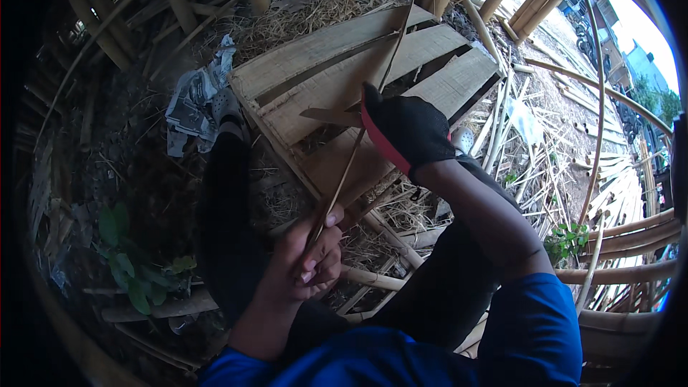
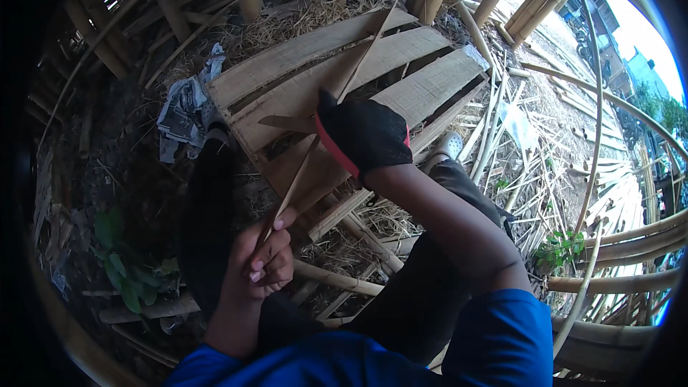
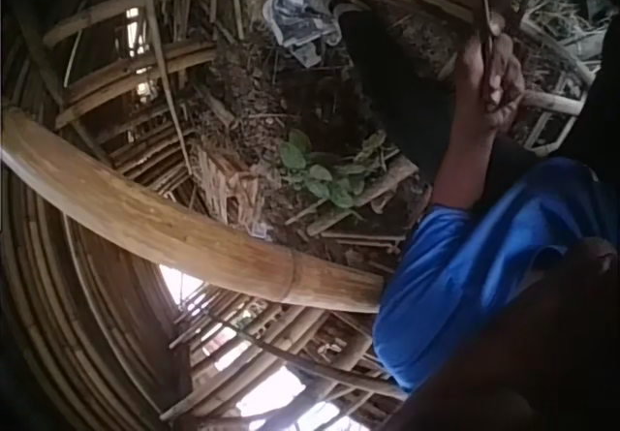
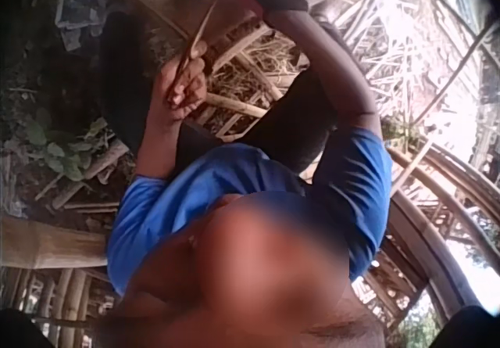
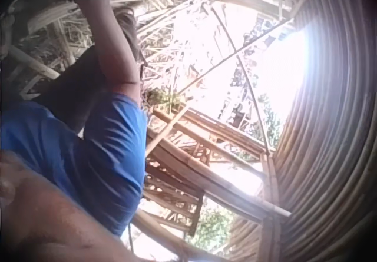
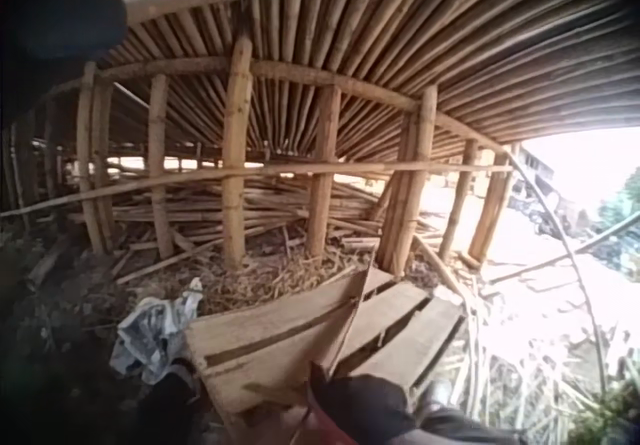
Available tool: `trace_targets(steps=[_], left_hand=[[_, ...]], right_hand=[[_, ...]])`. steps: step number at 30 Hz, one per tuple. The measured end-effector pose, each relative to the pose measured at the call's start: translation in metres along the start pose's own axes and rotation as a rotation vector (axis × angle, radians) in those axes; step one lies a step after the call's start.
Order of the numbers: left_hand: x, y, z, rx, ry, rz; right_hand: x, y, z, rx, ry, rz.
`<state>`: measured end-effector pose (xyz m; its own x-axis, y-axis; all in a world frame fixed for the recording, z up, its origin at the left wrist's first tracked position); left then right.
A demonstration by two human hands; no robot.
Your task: The person positions a wooden crate, splits and shaves a bamboo strip using a knife, and strips thin strands off by hand.
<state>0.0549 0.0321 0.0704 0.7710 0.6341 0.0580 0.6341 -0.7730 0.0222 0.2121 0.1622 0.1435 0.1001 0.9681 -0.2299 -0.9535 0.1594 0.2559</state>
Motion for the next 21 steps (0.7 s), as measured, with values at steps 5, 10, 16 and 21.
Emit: trace_targets(steps=[5, 10, 16, 21], left_hand=[[0.006, 0.012, -0.007, 0.025, 0.083, 0.030], [0.004, 0.006, -0.002, 0.046, 0.082, 0.029], [0.002, 0.003, -0.004, -0.066, 0.107, 0.000], [0.004, 0.003, -0.005, 0.126, -0.024, 0.026]], right_hand=[[0.027, -0.038, 0.034, -0.036, -0.221, -0.071], [0.031, -0.025, 0.022, -0.065, -0.220, -0.028], [0.007, -0.002, 0.015, -0.023, -0.190, -0.034], [0.040, -0.037, 0.030, -0.063, -0.239, -0.056]])
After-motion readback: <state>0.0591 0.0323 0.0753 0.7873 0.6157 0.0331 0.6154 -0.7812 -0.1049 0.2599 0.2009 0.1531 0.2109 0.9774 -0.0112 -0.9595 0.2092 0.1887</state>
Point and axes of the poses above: each hand's wrist, its own x-axis towards the middle knuckle, its own z-axis out of the back of the hand, y = z × x, the point moved 7 cm from there along x, towards the middle knuckle, and after that the axes turned 12 degrees about y, right-handed, at the moved point
